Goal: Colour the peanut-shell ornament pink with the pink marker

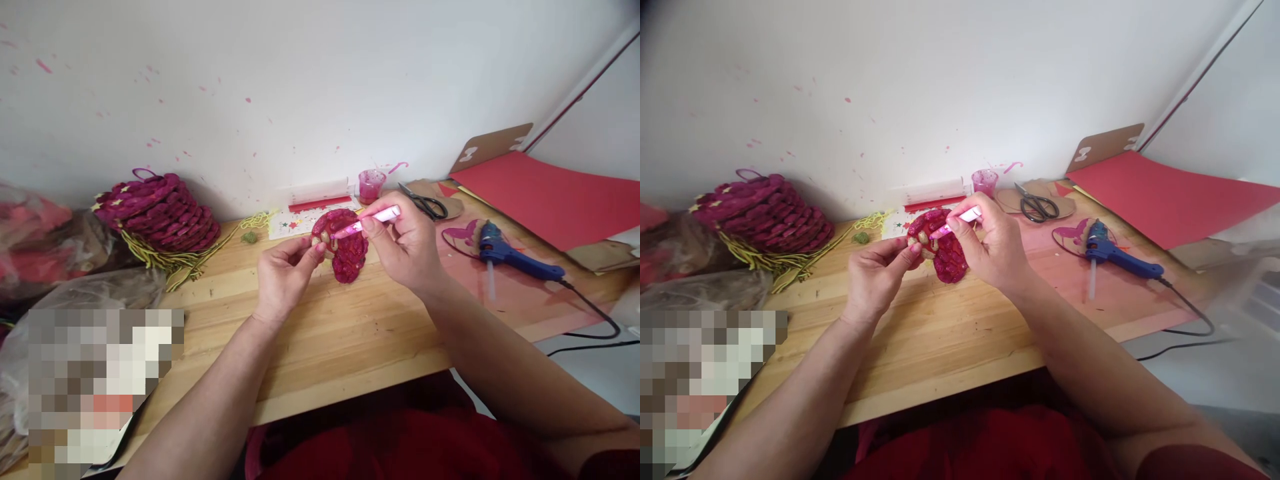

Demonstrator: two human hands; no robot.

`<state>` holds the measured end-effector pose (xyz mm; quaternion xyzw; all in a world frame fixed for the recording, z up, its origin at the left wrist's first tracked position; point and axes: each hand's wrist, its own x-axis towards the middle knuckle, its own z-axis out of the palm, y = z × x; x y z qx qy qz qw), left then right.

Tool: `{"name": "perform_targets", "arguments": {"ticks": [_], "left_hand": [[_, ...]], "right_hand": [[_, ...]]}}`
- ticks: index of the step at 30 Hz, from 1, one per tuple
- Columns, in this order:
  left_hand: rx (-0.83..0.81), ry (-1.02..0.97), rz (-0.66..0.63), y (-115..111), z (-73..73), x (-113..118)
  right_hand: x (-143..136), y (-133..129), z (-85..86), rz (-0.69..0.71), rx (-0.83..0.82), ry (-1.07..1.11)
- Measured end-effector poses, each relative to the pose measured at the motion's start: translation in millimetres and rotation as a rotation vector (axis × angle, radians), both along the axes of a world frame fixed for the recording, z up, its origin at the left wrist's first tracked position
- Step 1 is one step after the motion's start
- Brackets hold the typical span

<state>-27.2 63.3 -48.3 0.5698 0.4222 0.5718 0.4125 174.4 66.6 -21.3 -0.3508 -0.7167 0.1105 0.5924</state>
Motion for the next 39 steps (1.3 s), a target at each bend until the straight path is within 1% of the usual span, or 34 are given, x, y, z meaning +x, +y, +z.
{"name": "perform_targets", "arguments": {"ticks": [3,6,8,12,15,19,22,27,32,35,37,39], "left_hand": [[-0.015,-0.001,-0.002,-0.5,0.6,0.0],[-0.023,-0.011,0.004,-1.5,1.9,0.5],[-0.027,-0.012,0.005,-1.9,2.4,0.8],[-0.042,-0.004,0.015,-1.6,2.1,0.7],[-0.044,-0.003,0.023,-0.6,0.5,-0.1],[-0.043,-0.002,0.006,1.4,-2.8,-2.0],[-0.062,-0.011,0.005,2.8,-4.4,-3.0],[-0.057,-0.013,0.011,3.5,-4.4,-3.1],[-0.077,-0.031,0.026,4.2,-4.9,-2.6],[-0.095,-0.05,0.035,4.8,-5.4,-2.9],[-0.104,-0.051,0.045,5.0,-5.2,-3.2],[-0.113,-0.061,0.051,4.9,-4.4,-3.4]], "right_hand": [[1.6,1.5,-1.7,-0.028,-0.019,0.029],[2.8,2.0,-1.4,0.002,-0.023,0.012],[3.0,1.7,-0.3,0.009,0.005,-0.01],[2.7,0.0,2.1,-0.04,0.063,-0.017],[2.1,-1.3,2.4,-0.012,0.029,-0.022],[2.1,0.3,0.6,-0.02,-0.008,-0.029],[3.0,2.9,-1.4,-0.035,-0.012,0.014],[4.1,4.5,-2.6,-0.013,-0.019,0.027],[5.6,5.0,-1.5,-0.073,-0.012,0.018],[5.1,5.3,-2.3,-0.023,-0.03,0.051],[4.2,5.1,-3.3,-0.013,-0.05,0.03],[3.2,4.6,-4.0,-0.044,-0.05,-0.017]]}}
